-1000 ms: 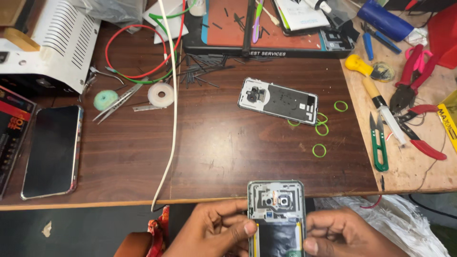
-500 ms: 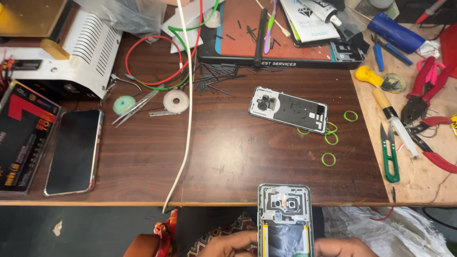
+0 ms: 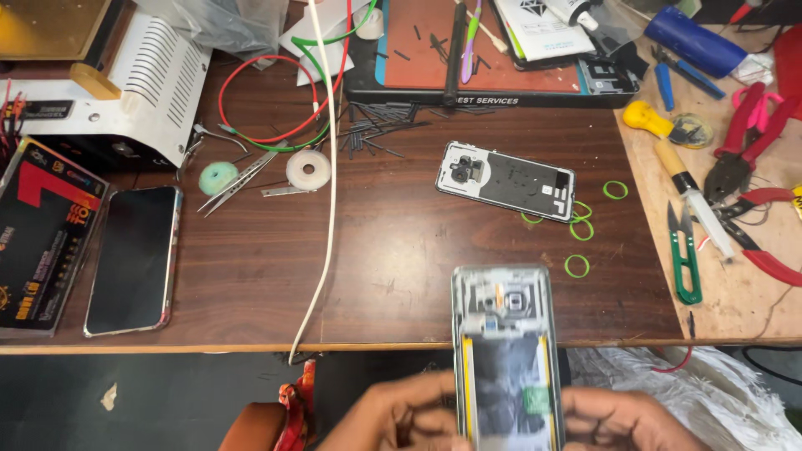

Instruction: The person removes green rubber bands from a phone screen, opens the phone to expose the battery and internal frame, separates the screen from the body, powers the phone on to the boot logo, then applies adhesive from a glue bottle around the phone frame and presses the screen into place.

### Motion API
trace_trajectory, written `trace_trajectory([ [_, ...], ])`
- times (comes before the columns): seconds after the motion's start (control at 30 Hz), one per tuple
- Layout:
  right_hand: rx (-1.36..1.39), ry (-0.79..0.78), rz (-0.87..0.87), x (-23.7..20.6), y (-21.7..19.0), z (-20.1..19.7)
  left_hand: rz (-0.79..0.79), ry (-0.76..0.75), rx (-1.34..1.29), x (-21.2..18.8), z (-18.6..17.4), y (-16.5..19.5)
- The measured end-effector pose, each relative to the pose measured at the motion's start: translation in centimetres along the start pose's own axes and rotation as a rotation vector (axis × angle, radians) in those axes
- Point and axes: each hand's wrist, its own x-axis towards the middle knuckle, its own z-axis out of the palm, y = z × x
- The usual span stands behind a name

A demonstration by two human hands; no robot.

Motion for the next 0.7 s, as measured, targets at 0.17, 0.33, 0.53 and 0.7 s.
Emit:
trace_trajectory([
  [0.17,-0.112,0.128,-0.115,1.3,-4.9,2.3,-0.042,0.086,0.01,1.9,2.1,5.8],
  [0.33,-0.229,0.27,-0.2,2.9,-7.8,2.2,0.084,0.128,0.147,2.6,2.1,8.9],
  [0.53,-0.26,0.26,-0.138,3.9,-7.8,1.0,0.173,0.155,0.125,4.2,1.4,8.2],
  [0.7,-0.266,0.279,-0.159,4.9,-7.9,0.6,0.01,0.259,0.112,4.8,0.7,8.3],
])
